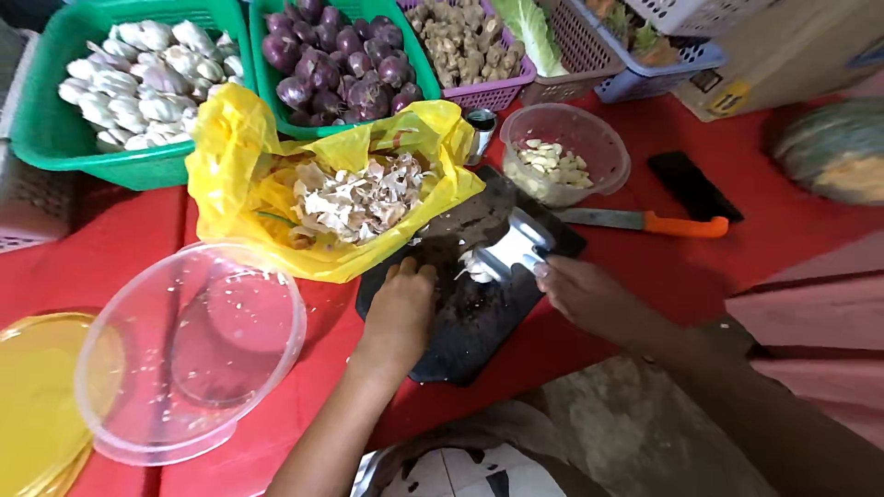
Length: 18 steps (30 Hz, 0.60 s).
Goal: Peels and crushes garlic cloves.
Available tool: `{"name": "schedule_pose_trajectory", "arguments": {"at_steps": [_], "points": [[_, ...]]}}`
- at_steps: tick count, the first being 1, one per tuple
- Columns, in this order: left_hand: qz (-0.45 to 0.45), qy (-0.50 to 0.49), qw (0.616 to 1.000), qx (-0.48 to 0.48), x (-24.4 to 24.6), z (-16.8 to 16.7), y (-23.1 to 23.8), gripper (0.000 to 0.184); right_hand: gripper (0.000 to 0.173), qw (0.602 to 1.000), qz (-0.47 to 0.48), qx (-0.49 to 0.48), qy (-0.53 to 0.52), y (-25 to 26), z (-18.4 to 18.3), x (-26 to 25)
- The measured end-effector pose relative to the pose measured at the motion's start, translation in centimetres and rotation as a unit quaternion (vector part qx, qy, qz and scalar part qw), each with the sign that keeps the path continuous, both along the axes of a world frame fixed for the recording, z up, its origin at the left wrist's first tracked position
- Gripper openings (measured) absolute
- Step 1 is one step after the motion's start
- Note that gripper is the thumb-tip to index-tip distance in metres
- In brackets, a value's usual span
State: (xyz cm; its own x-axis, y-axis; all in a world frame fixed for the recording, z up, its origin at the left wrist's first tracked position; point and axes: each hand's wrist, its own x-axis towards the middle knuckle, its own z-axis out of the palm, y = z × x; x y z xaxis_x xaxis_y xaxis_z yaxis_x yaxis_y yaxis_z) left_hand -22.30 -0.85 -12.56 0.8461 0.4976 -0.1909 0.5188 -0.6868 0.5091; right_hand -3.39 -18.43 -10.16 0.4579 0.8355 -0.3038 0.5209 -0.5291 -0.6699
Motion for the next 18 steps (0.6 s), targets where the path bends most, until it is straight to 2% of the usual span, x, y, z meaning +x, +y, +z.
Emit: {"name": "schedule_pose_trajectory", "arguments": {"at_steps": [2, 4, 6, 8, 9, 10, 11, 13, 16, 18], "points": [[-0.003, 0.002, 1.000, -0.003, 0.0, 0.0, 0.0, 0.020, 0.033, 0.995, -0.060, 0.044, 0.067, -0.3, 1.7, 0.2], [-0.004, -0.002, 1.000, -0.001, -0.1, 0.0, 0.0, 0.020, 0.033, 0.984, -0.081, 0.156, -0.013, -0.8, 3.4, -0.3], [-0.003, -0.008, 1.000, 0.003, -0.2, -0.1, -0.1, 0.020, 0.036, 0.952, -0.078, 0.275, -0.106, -1.0, 4.4, -0.9], [-0.002, -0.013, 1.000, 0.005, -0.2, -0.2, -0.1, 0.020, 0.039, 0.925, -0.065, 0.322, -0.191, -0.6, 3.9, -1.4], [-0.001, -0.017, 1.000, 0.006, -0.2, -0.3, -0.1, 0.019, 0.038, 0.928, -0.047, 0.282, -0.240, -0.4, 2.8, -1.7], [-0.002, -0.017, 1.000, 0.005, -0.3, -0.4, 0.0, 0.019, 0.035, 0.941, -0.017, 0.201, -0.272, -0.2, 1.5, -2.3], [-0.003, -0.011, 1.000, 0.002, -0.3, -0.4, 0.1, 0.020, 0.037, 0.961, 0.019, 0.086, -0.263, 0.3, 0.0, -2.7], [-0.005, -0.003, 1.000, -0.006, -0.2, -0.2, 0.3, 0.021, 0.039, 0.964, 0.067, -0.012, -0.258, 1.1, -2.0, -2.6], [-0.005, 0.001, 1.000, -0.004, -0.3, -0.5, 0.0, 0.021, 0.037, 0.977, 0.063, -0.018, -0.204, 1.4, -1.8, -2.1], [-0.004, -0.007, 1.000, 0.007, -0.1, -0.5, 0.0, 0.020, 0.035, 0.992, 0.044, -0.008, -0.119, 1.7, -1.4, -0.9]]}}
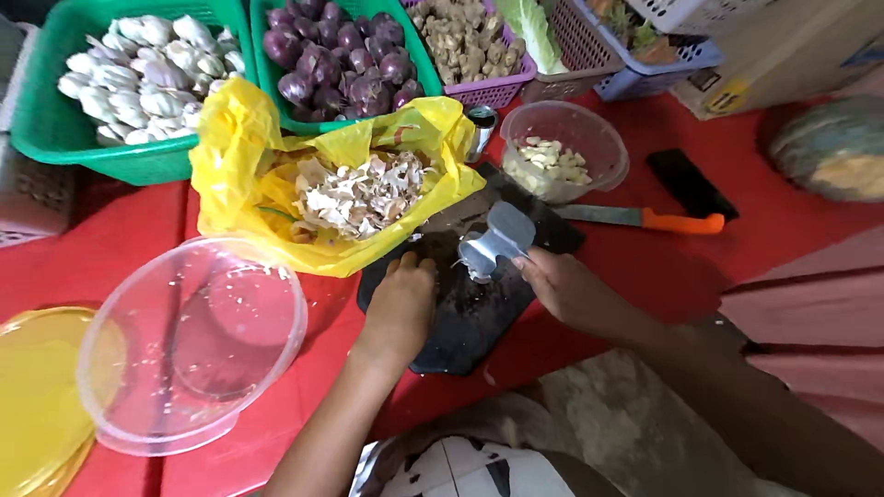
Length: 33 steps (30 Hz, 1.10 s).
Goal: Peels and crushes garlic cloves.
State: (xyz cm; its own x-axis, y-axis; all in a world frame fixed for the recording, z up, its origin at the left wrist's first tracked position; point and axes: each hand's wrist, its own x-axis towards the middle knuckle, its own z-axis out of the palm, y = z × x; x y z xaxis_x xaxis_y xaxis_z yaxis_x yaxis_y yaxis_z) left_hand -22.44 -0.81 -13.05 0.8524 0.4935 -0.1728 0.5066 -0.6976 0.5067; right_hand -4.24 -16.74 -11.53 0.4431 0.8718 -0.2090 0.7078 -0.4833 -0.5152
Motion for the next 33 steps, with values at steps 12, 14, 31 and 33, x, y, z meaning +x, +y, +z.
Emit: {"name": "schedule_pose_trajectory", "arguments": {"at_steps": [12, 14, 31, 33], "points": [[-0.077, -0.029, 0.995, 0.049, -0.3, -0.6, 0.9, 0.019, 0.038, 0.969, -0.114, 0.067, 0.208, 0.1, -2.5, 1.1], [-0.093, -0.034, 0.994, 0.054, -0.3, -0.5, 1.0, 0.021, 0.038, 0.973, -0.117, 0.067, 0.186, 0.5, -2.4, 0.8], [-0.124, -0.100, 0.987, 0.027, -0.6, -1.6, 2.3, 0.023, 0.040, 0.953, -0.152, 0.089, 0.246, 0.5, -2.3, 0.8], [-0.124, -0.106, 0.986, 0.018, -0.7, -1.8, 2.3, 0.022, 0.040, 0.939, -0.161, 0.099, 0.286, 0.3, -2.6, 1.3]]}}
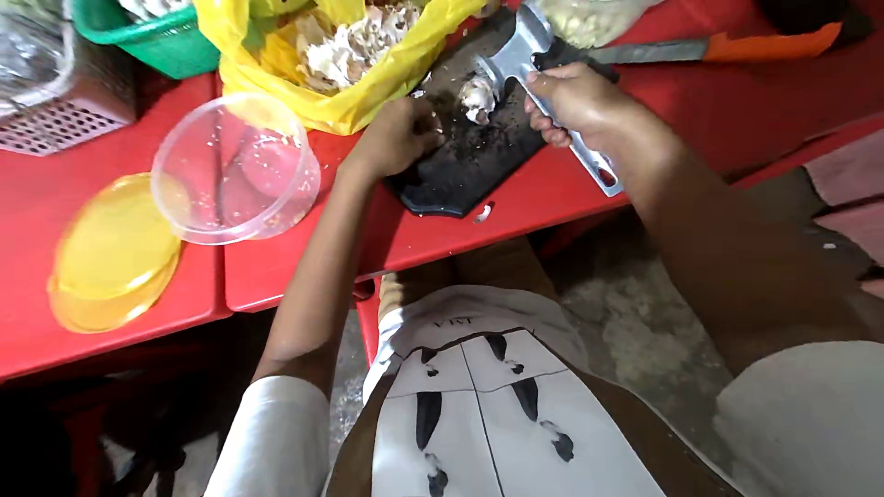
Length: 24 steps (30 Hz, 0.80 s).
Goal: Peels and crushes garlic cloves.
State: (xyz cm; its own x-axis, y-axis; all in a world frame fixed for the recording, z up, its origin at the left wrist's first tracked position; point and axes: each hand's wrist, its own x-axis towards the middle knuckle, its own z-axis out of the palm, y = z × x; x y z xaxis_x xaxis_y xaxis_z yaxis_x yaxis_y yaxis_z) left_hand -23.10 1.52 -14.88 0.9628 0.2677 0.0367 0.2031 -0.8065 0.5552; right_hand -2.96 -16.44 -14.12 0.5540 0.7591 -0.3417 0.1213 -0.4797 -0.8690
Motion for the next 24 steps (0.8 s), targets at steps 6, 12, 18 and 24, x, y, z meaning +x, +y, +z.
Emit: {"name": "schedule_pose_trajectory", "arguments": {"at_steps": [6, 12, 18, 24], "points": [[0.011, -0.026, 1.000, 0.002, 0.1, 0.0, 0.0, 0.023, 0.043, 0.994, -0.013, 0.058, 0.095, -0.7, -0.3, 1.0], [0.088, -0.021, 0.996, 0.023, 0.3, 0.9, -1.3, 0.024, 0.043, 1.000, 0.021, 0.017, 0.000, -0.4, 0.9, 0.7], [0.081, -0.062, 0.993, 0.067, 3.9, 1.3, -2.4, 0.048, 0.046, 0.978, 0.058, -0.019, -0.198, 0.8, 1.7, 1.3], [0.060, -0.110, 0.990, -0.064, 4.5, 1.5, -1.0, 0.029, 0.033, 0.889, 0.020, -0.002, -0.458, 2.1, -0.5, 1.1]]}}
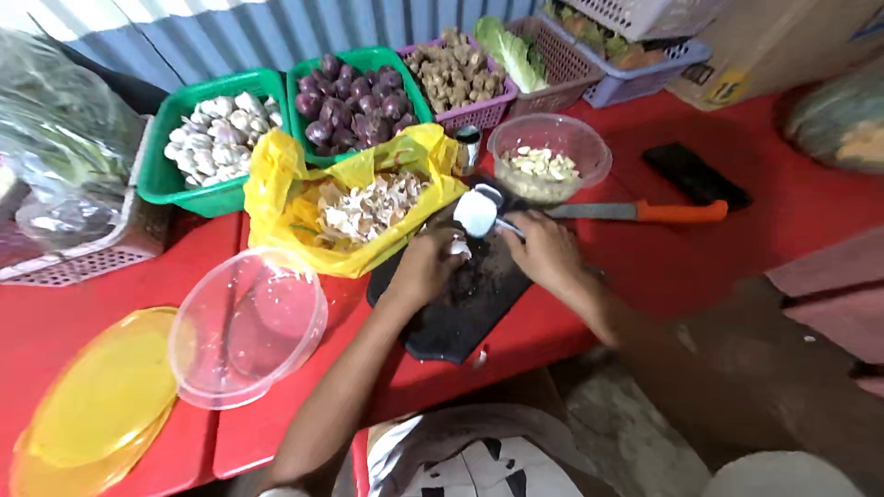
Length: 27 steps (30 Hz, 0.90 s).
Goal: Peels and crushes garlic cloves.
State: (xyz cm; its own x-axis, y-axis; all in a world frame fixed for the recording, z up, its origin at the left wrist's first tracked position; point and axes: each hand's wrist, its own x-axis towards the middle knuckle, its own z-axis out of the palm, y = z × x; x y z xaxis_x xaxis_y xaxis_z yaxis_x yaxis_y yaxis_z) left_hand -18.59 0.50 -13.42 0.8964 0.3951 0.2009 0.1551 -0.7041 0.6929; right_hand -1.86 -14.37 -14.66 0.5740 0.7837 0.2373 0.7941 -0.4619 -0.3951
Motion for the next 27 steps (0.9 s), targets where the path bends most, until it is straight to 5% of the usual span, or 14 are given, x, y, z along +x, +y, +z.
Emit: {"name": "schedule_pose_trajectory", "arguments": {"at_steps": [4, 8, 11, 14, 18, 23, 27], "points": [[0.000, -0.101, 0.937, -0.335, -2.0, 3.4, 1.9, 0.028, 0.035, 0.997, 0.049, 0.052, -0.011, 0.6, -2.3, 0.3], [-0.006, -0.177, 0.870, -0.460, -2.9, 5.6, 3.3, 0.027, 0.038, 0.992, 0.090, 0.061, -0.057, 0.3, 1.0, -0.5], [0.023, -0.200, 0.890, -0.410, -2.8, 6.9, 4.4, 0.026, 0.039, 0.970, 0.121, 0.201, -0.060, 2.5, 6.9, -2.7], [0.071, -0.202, 0.924, -0.318, -2.5, 7.5, 5.8, 0.025, 0.042, 0.938, 0.237, 0.210, 0.143, 8.3, 10.5, -4.2], [0.171, -0.279, 0.893, -0.310, -1.2, 6.5, 7.5, 0.019, 0.021, 0.882, 0.229, 0.250, 0.326, 14.8, 9.3, -4.3], [0.254, -0.330, 0.881, -0.226, 0.3, 4.4, 9.1, 0.022, 0.027, 0.786, 0.107, 0.292, 0.534, 18.2, 8.0, -4.8], [0.218, -0.271, 0.925, -0.152, 0.9, 4.1, 9.4, 0.029, 0.024, 0.813, 0.068, 0.299, 0.495, 19.8, 7.1, -5.2]]}}
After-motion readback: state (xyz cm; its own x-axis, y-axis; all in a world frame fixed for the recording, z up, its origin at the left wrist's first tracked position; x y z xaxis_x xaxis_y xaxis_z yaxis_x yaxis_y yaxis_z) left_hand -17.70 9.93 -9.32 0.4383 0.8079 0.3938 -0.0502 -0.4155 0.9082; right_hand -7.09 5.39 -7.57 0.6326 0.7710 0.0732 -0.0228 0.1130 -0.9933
